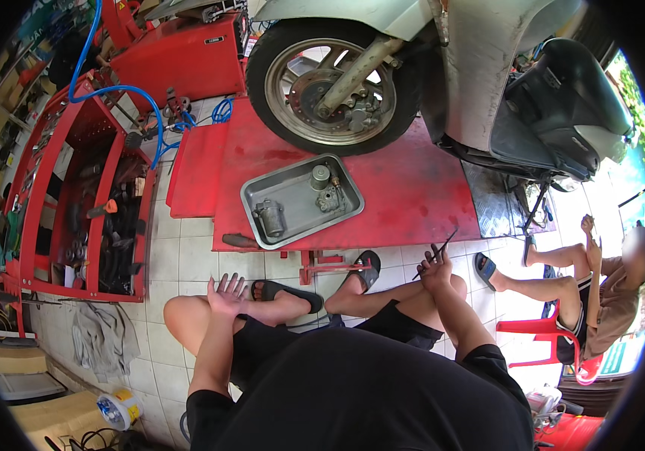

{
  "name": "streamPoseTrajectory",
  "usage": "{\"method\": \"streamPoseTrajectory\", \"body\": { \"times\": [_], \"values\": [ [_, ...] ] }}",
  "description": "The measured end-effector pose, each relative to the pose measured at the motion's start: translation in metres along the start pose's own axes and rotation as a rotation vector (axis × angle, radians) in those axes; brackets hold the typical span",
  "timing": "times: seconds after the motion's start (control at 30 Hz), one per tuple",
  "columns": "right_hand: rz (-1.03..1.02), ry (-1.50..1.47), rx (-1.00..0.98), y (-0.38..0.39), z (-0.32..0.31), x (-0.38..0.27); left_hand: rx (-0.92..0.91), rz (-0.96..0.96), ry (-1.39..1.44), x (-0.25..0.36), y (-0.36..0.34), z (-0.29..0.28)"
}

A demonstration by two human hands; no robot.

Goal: The person sits on the floor of a workshop and uses a screwdriver to disassemble a cylindrical metal component, likely a starter motor, from a scooter. They remove screws and separate the housing parts, placing them into a metal tray.

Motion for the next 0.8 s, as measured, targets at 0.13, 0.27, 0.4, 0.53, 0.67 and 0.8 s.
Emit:
{"method": "streamPoseTrajectory", "body": {
  "times": [0.13,0.27,0.4,0.53,0.67,0.8],
  "values": [
    [0.005,-0.011,0.057,0.013,-0.004,-0.002,0.010,0.022,-0.027,0.003,0.011,-0.005],
    [0.000,-0.037,0.054,0.012,-0.019,-0.005,0.008,0.033,-0.023,0.007,0.012,-0.017],
    [-0.005,-0.019,0.080,0.009,-0.028,-0.005,0.046,0.044,-0.028,0.010,0.014,-0.019],
    [-0.001,-0.016,0.065,0.003,-0.032,-0.005,0.059,0.048,-0.040,0.010,0.012,-0.017],
    [0.007,-0.022,0.083,0.004,-0.037,-0.004,0.063,0.065,-0.050,0.011,0.011,-0.022],
    [-0.011,0.005,0.072,0.005,-0.040,-0.008,0.071,0.075,-0.049,0.010,0.011,-0.024]
  ]
}}
Point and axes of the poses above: each hand's wrist, its own y-axis away from the middle knuckle, its own z-axis out of the palm, x = y × z, the point moved 5 cm from there along -y, towards the middle knuckle, and after that the axes turned 1 degree about -y, right-handed, at the moved point
